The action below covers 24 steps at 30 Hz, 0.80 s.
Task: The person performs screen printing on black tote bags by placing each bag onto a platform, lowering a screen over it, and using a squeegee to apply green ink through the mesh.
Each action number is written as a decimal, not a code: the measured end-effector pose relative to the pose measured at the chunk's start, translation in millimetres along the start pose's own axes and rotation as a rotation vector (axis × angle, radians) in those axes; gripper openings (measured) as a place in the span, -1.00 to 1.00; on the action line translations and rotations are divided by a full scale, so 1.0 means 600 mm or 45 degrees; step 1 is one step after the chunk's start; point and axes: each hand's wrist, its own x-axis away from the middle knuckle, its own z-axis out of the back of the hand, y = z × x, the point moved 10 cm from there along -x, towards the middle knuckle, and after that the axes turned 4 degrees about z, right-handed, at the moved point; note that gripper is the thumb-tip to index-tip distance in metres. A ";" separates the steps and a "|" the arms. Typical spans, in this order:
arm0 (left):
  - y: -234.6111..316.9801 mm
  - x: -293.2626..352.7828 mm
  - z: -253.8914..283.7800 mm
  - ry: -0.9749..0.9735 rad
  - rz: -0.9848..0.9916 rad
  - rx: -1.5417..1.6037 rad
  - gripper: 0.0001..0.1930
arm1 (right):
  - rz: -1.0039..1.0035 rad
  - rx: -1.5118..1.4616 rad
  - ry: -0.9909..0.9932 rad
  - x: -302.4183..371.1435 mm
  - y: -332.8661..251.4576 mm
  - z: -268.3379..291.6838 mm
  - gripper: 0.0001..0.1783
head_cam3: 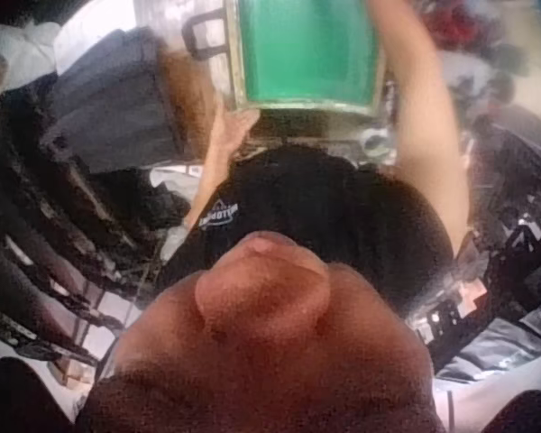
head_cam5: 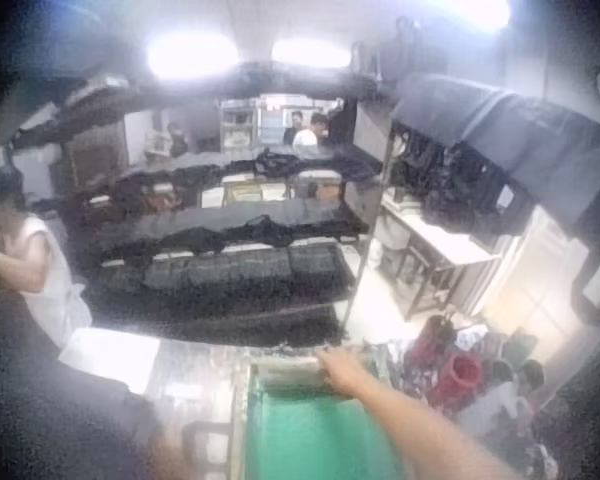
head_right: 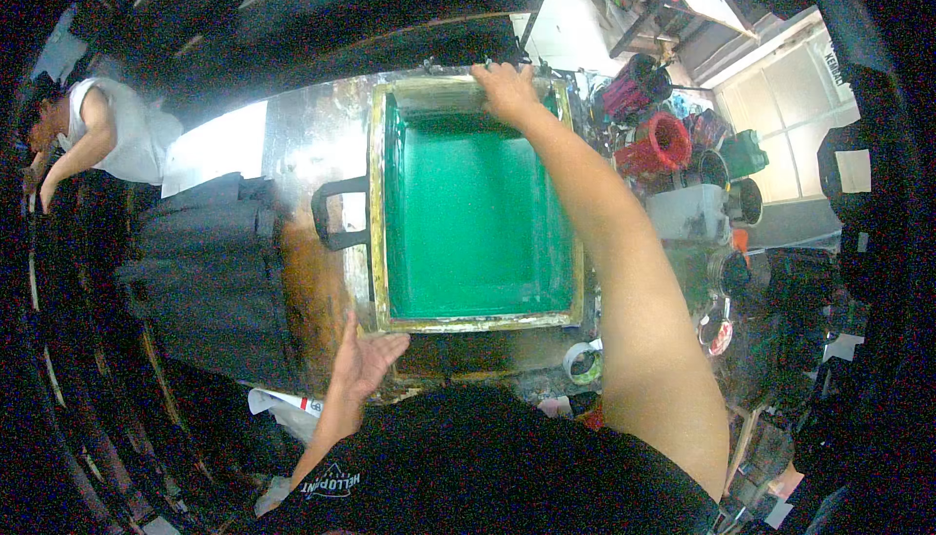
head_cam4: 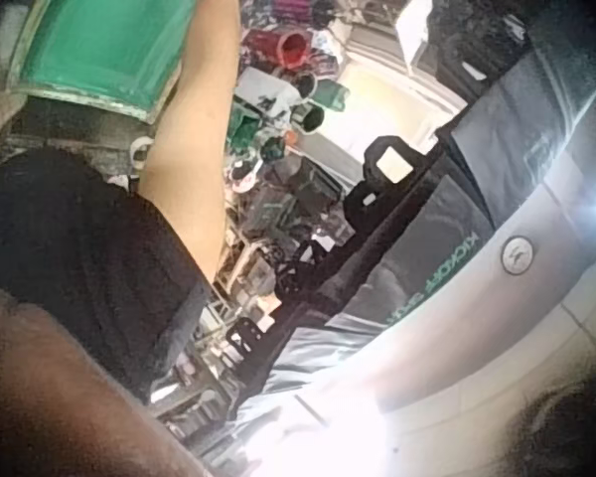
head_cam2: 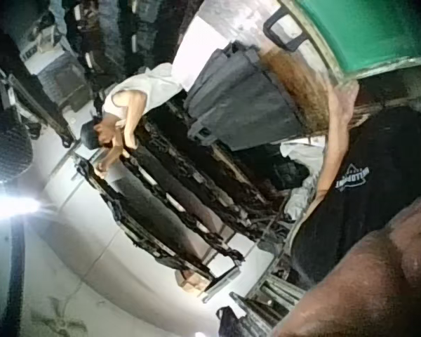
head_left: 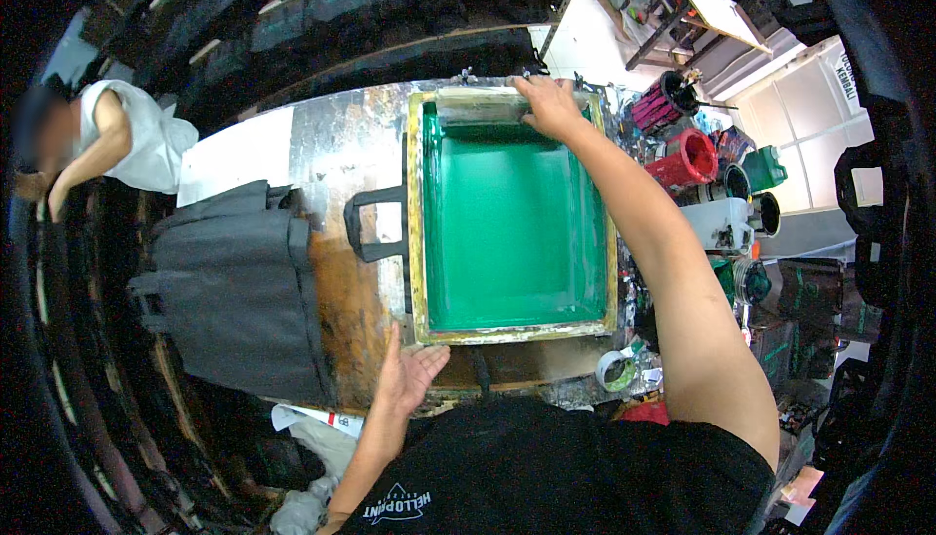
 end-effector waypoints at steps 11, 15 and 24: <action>0.358 0.004 -0.432 0.097 -1.736 -1.990 -0.37 | 0.001 0.243 0.243 0.033 -0.035 -0.023 -0.45; 0.423 -0.095 -0.587 0.327 -2.409 -2.446 -0.20 | 0.163 -0.022 -0.009 0.000 0.022 -0.016 -0.49; 0.438 -0.252 -0.596 0.335 -2.152 -2.773 -0.13 | -0.081 0.123 -0.061 0.045 0.067 -0.034 -0.54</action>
